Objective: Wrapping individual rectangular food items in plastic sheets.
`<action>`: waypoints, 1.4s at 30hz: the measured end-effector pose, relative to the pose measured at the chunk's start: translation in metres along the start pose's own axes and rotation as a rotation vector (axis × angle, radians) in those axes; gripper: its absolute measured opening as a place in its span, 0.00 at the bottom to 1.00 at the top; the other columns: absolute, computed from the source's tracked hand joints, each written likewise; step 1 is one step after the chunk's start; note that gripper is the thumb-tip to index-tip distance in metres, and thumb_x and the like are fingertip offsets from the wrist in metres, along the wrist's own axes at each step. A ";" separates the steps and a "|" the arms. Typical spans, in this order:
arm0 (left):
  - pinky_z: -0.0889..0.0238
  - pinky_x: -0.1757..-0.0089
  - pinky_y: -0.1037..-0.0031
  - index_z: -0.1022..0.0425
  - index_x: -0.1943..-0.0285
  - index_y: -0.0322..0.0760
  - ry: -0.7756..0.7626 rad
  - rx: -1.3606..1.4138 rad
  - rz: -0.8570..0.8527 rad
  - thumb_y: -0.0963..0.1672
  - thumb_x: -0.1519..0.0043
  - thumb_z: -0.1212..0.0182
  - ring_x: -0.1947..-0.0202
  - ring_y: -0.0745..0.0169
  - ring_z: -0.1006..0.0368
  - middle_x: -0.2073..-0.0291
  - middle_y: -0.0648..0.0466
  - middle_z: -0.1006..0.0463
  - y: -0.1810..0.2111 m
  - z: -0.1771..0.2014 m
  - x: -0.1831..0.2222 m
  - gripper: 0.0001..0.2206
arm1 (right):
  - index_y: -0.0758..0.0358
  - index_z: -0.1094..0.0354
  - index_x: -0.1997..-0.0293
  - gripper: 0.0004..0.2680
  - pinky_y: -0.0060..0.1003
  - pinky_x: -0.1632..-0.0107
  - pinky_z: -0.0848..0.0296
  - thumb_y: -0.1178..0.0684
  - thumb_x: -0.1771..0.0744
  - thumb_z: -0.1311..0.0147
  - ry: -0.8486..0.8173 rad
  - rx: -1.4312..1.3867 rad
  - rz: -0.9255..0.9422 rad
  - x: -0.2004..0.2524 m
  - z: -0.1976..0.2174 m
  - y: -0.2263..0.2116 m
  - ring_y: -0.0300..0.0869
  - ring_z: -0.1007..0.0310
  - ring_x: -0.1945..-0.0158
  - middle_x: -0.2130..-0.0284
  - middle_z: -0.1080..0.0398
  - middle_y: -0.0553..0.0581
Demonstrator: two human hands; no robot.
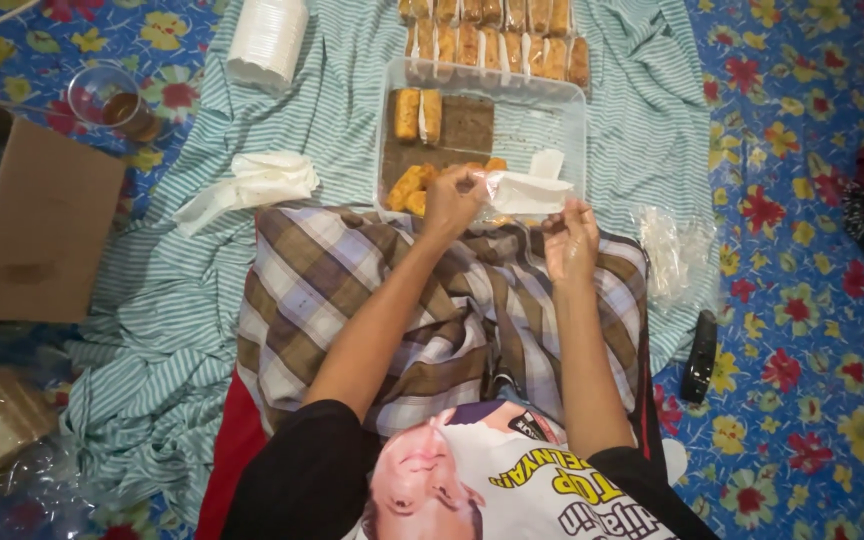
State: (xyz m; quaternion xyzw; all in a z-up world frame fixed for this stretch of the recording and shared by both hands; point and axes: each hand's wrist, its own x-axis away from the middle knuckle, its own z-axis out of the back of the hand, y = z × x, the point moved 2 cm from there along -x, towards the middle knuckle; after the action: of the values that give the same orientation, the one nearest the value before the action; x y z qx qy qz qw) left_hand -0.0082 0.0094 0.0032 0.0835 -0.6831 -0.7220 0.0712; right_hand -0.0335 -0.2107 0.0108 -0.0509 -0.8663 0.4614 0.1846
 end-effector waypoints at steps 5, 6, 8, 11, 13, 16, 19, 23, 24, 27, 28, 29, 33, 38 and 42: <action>0.29 0.59 0.78 0.18 0.68 0.47 -0.026 0.147 -0.093 0.46 0.46 0.25 0.62 0.67 0.21 0.60 0.60 0.17 -0.007 0.004 0.000 0.06 | 0.52 0.39 0.63 0.06 0.27 0.63 0.29 0.55 0.29 0.45 -0.043 0.037 0.110 -0.002 -0.006 -0.013 0.36 0.33 0.71 0.75 0.39 0.48; 0.29 0.59 0.78 0.18 0.68 0.47 -0.026 0.146 -0.094 0.46 0.46 0.25 0.62 0.67 0.21 0.60 0.60 0.17 -0.005 0.006 0.000 0.06 | 0.52 0.39 0.63 0.06 0.27 0.63 0.29 0.55 0.29 0.45 -0.044 0.036 0.111 -0.004 -0.005 -0.015 0.36 0.33 0.71 0.75 0.39 0.48; 0.28 0.59 0.77 0.19 0.69 0.45 -0.035 0.145 -0.109 0.44 0.44 0.28 0.61 0.64 0.21 0.59 0.59 0.18 0.001 0.010 0.001 0.04 | 0.52 0.39 0.63 0.06 0.27 0.64 0.30 0.56 0.29 0.46 -0.043 0.052 0.133 -0.009 -0.001 -0.020 0.36 0.34 0.70 0.75 0.39 0.46; 0.27 0.60 0.77 0.19 0.69 0.44 -0.023 0.156 -0.077 0.43 0.45 0.26 0.61 0.62 0.20 0.59 0.58 0.18 0.003 0.011 0.000 0.05 | 0.51 0.39 0.63 0.07 0.26 0.64 0.30 0.58 0.29 0.47 -0.010 0.110 0.160 -0.007 -0.003 -0.034 0.35 0.33 0.70 0.75 0.37 0.45; 0.26 0.60 0.75 0.19 0.69 0.44 -0.021 0.127 -0.063 0.44 0.46 0.26 0.61 0.59 0.19 0.60 0.58 0.18 0.006 0.013 -0.001 0.05 | 0.50 0.38 0.63 0.06 0.24 0.64 0.29 0.57 0.29 0.46 0.030 0.159 0.177 -0.011 0.004 -0.042 0.34 0.32 0.70 0.75 0.37 0.43; 0.25 0.61 0.72 0.19 0.69 0.44 -0.004 0.078 -0.048 0.44 0.46 0.26 0.62 0.56 0.19 0.63 0.57 0.18 0.005 0.015 -0.002 0.05 | 0.49 0.37 0.62 0.06 0.24 0.65 0.29 0.55 0.29 0.45 0.090 0.213 0.212 -0.027 0.030 -0.052 0.32 0.31 0.71 0.75 0.36 0.43; 0.25 0.61 0.70 0.19 0.69 0.45 0.042 0.009 -0.008 0.45 0.47 0.26 0.63 0.55 0.18 0.66 0.56 0.18 -0.003 0.017 -0.008 0.05 | 0.48 0.37 0.62 0.06 0.24 0.67 0.29 0.54 0.29 0.45 0.151 0.242 0.242 -0.035 0.050 -0.068 0.32 0.31 0.71 0.75 0.35 0.42; 0.25 0.58 0.68 0.21 0.67 0.41 0.176 -0.015 0.029 0.45 0.45 0.30 0.61 0.50 0.19 0.67 0.51 0.18 -0.013 0.033 -0.021 0.06 | 0.47 0.36 0.60 0.04 0.26 0.73 0.27 0.52 0.29 0.44 0.303 0.197 0.316 -0.076 0.126 -0.087 0.35 0.29 0.75 0.75 0.33 0.46; 0.25 0.58 0.68 0.21 0.67 0.41 0.176 -0.015 0.029 0.45 0.45 0.30 0.61 0.50 0.19 0.67 0.51 0.18 -0.016 0.034 -0.023 0.06 | 0.47 0.36 0.60 0.04 0.26 0.73 0.27 0.52 0.29 0.44 0.303 0.196 0.315 -0.087 0.146 -0.091 0.35 0.29 0.75 0.75 0.33 0.46; 0.22 0.73 0.72 0.24 0.63 0.36 0.219 0.357 0.152 0.41 0.43 0.32 0.75 0.58 0.19 0.70 0.47 0.20 -0.020 0.034 -0.028 0.05 | 0.41 0.36 0.55 0.09 0.29 0.72 0.21 0.58 0.31 0.42 0.481 0.145 0.314 -0.105 0.191 -0.103 0.39 0.23 0.73 0.65 0.29 0.45; 0.21 0.73 0.73 0.26 0.57 0.35 0.192 0.391 0.176 0.39 0.44 0.33 0.75 0.57 0.19 0.68 0.45 0.20 -0.017 0.031 -0.026 0.09 | 0.40 0.36 0.51 0.10 0.29 0.71 0.20 0.58 0.31 0.44 0.487 0.209 0.313 -0.099 0.193 -0.108 0.38 0.23 0.72 0.64 0.29 0.46; 0.21 0.73 0.73 0.28 0.51 0.34 0.165 0.424 0.200 0.38 0.45 0.33 0.75 0.57 0.19 0.65 0.44 0.20 -0.014 0.029 -0.025 0.14 | 0.39 0.36 0.46 0.11 0.28 0.70 0.19 0.58 0.30 0.47 0.494 0.271 0.313 -0.093 0.194 -0.112 0.36 0.23 0.71 0.63 0.30 0.46; 0.20 0.71 0.71 0.30 0.43 0.33 0.088 0.492 0.251 0.37 0.42 0.35 0.73 0.54 0.18 0.58 0.44 0.25 -0.019 0.020 -0.017 0.17 | 0.42 0.31 0.53 0.08 0.32 0.64 0.19 0.45 0.34 0.37 0.536 0.367 0.212 -0.105 0.230 -0.104 0.35 0.24 0.68 0.64 0.30 0.43; 0.19 0.71 0.66 0.30 0.44 0.33 0.012 0.504 0.275 0.36 0.41 0.36 0.72 0.45 0.18 0.61 0.43 0.25 -0.018 0.013 -0.014 0.16 | 0.64 0.22 0.52 0.11 0.46 0.42 0.30 0.47 0.32 0.36 0.523 0.921 0.752 -0.113 0.233 -0.092 0.56 0.26 0.49 0.57 0.25 0.66; 0.18 0.71 0.61 0.28 0.43 0.33 -0.034 0.522 0.297 0.35 0.41 0.36 0.72 0.39 0.18 0.61 0.39 0.24 -0.018 0.004 -0.011 0.17 | 0.62 0.28 0.44 0.10 0.52 0.32 0.46 0.52 0.30 0.37 0.406 0.954 0.938 -0.056 0.143 -0.070 0.56 0.38 0.37 0.47 0.32 0.64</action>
State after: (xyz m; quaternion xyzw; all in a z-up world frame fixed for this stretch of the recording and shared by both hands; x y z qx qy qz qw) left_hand 0.0015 0.0169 -0.0146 -0.0139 -0.8513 -0.5052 0.1408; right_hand -0.0281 -0.3773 -0.0194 -0.4183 -0.4040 0.8037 0.1262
